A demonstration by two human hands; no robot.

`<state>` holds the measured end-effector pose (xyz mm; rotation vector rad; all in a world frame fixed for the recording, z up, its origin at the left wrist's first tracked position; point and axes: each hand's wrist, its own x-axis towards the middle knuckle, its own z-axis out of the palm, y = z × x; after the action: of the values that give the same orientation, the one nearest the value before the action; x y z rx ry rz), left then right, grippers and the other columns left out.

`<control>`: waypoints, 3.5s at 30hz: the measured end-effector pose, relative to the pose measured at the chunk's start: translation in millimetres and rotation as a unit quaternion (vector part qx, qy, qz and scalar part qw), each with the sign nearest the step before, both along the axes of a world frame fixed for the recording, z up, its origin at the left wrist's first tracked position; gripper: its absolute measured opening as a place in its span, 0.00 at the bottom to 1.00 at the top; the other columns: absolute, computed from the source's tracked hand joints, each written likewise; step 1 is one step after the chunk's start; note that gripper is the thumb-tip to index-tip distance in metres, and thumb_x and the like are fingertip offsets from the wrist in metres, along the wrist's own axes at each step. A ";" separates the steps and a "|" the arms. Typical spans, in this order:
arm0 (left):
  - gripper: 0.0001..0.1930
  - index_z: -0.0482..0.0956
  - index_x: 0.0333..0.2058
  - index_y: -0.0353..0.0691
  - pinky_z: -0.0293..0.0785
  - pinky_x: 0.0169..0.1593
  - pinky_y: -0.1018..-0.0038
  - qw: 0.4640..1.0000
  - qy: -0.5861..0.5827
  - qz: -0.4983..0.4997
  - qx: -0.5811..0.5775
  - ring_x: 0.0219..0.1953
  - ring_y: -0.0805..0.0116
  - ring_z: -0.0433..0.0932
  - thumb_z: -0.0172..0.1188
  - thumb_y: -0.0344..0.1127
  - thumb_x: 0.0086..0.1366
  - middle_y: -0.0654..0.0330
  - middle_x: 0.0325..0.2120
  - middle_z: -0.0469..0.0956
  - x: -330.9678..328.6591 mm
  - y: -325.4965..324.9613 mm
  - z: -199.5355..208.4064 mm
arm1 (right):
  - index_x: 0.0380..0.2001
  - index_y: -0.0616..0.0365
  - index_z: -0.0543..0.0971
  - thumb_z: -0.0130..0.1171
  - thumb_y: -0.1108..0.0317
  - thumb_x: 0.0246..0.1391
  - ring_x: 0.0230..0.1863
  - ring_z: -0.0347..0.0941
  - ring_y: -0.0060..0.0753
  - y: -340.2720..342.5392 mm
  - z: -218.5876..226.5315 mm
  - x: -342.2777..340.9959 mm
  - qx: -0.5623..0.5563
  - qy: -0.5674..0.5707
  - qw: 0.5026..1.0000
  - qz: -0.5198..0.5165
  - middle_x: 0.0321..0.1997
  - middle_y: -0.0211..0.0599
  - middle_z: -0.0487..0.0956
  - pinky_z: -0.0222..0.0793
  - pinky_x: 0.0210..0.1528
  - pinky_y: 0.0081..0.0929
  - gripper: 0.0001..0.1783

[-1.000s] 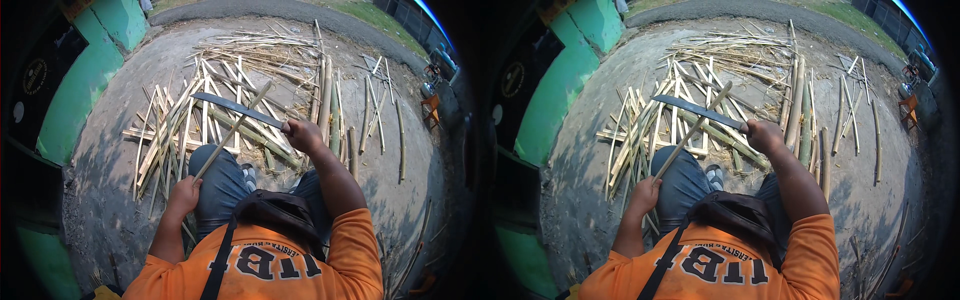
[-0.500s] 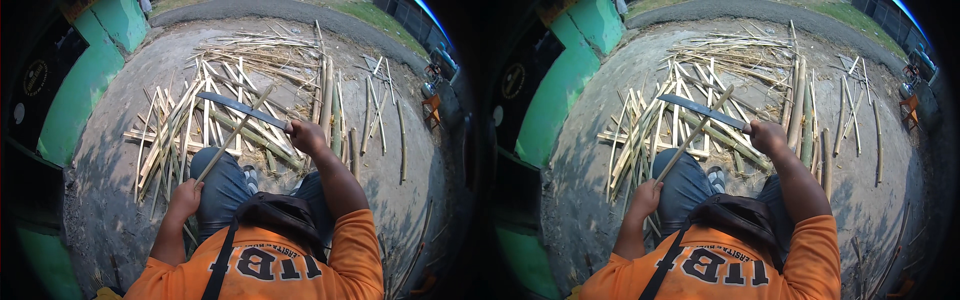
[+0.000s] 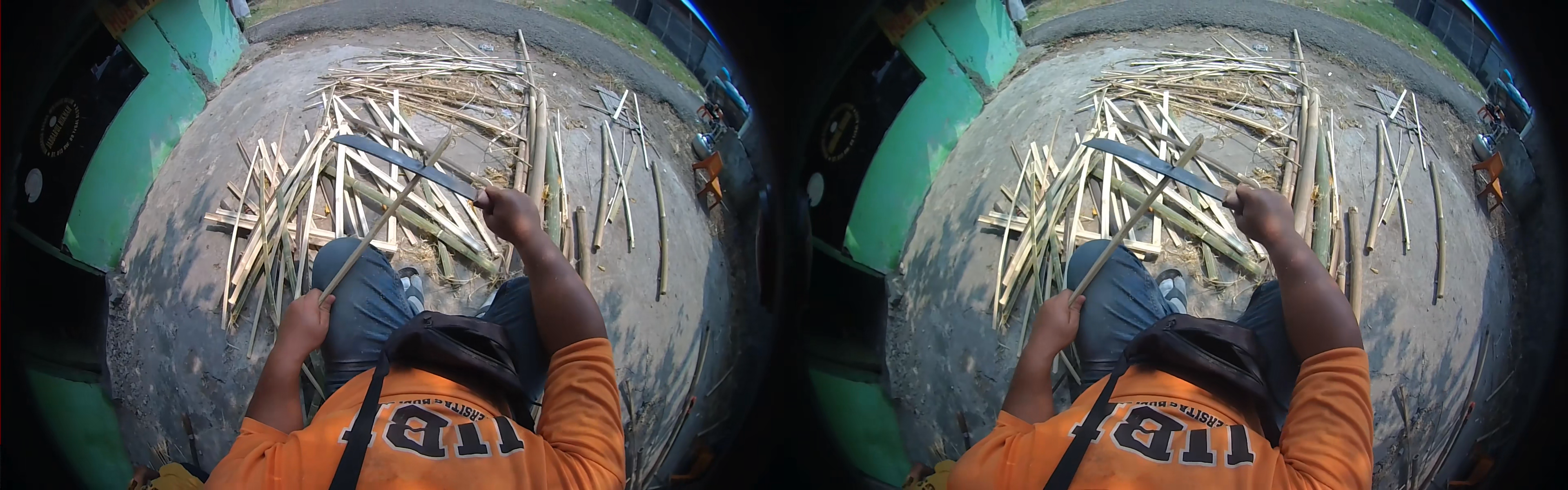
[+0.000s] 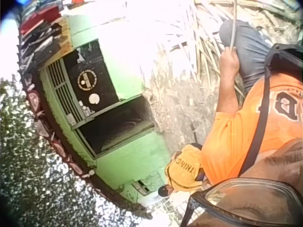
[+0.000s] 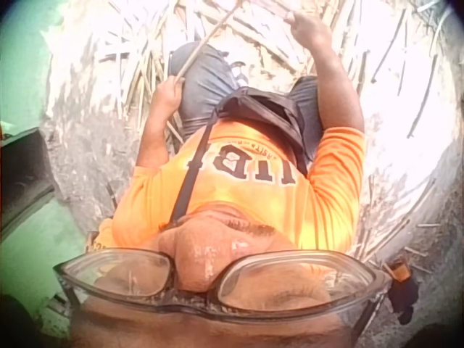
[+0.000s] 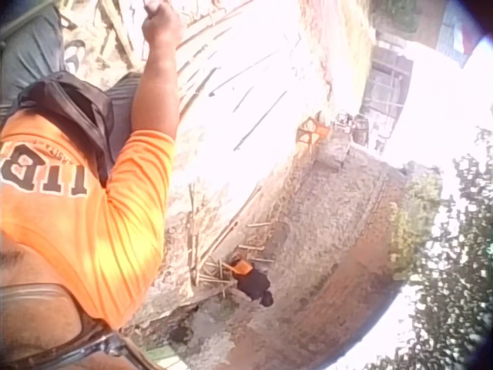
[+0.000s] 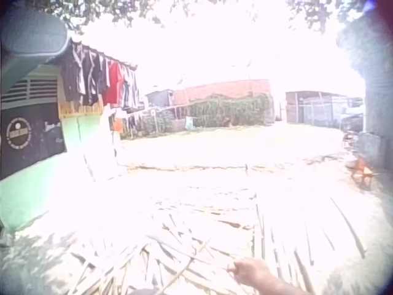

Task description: The person strips thin layers from a bamboo slat using a machete while seated outdoors.

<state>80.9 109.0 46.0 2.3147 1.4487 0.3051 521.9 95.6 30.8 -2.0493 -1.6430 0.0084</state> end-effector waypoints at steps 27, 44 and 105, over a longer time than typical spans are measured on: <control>0.18 0.76 0.34 0.34 0.71 0.38 0.44 1.000 -0.016 -0.015 -0.011 0.35 0.31 0.78 0.54 0.45 0.76 0.39 0.29 0.80 -9.2 0.8 -8.1 | 0.25 0.50 0.77 0.65 0.63 0.50 0.27 0.81 0.52 -15.2 8.0 -37.9 -0.020 -0.118 0.983 0.139 0.22 0.42 0.81 0.76 0.33 0.49 0.07; 0.17 0.76 0.34 0.33 0.72 0.38 0.45 0.999 -0.028 -0.021 -0.008 0.36 0.30 0.78 0.55 0.43 0.76 0.37 0.29 0.79 -6.1 3.6 -4.3 | 0.28 0.51 0.79 0.61 0.58 0.60 0.27 0.82 0.54 -8.4 6.0 -22.4 0.016 -0.117 0.986 0.117 0.23 0.45 0.82 0.77 0.32 0.49 0.11; 0.16 0.75 0.34 0.35 0.72 0.38 0.45 0.998 0.001 -0.038 -0.043 0.35 0.30 0.77 0.55 0.44 0.76 0.38 0.28 0.79 -7.1 7.7 7.0 | 0.39 0.45 0.85 0.57 0.60 0.61 0.41 0.83 0.56 -9.0 10.1 19.8 -0.077 -0.018 0.991 -0.104 0.39 0.46 0.86 0.77 0.44 0.53 0.10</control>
<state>73.8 116.7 53.0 2.2937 1.3445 0.2151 541.7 86.6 40.9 -2.3418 -1.4811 0.0273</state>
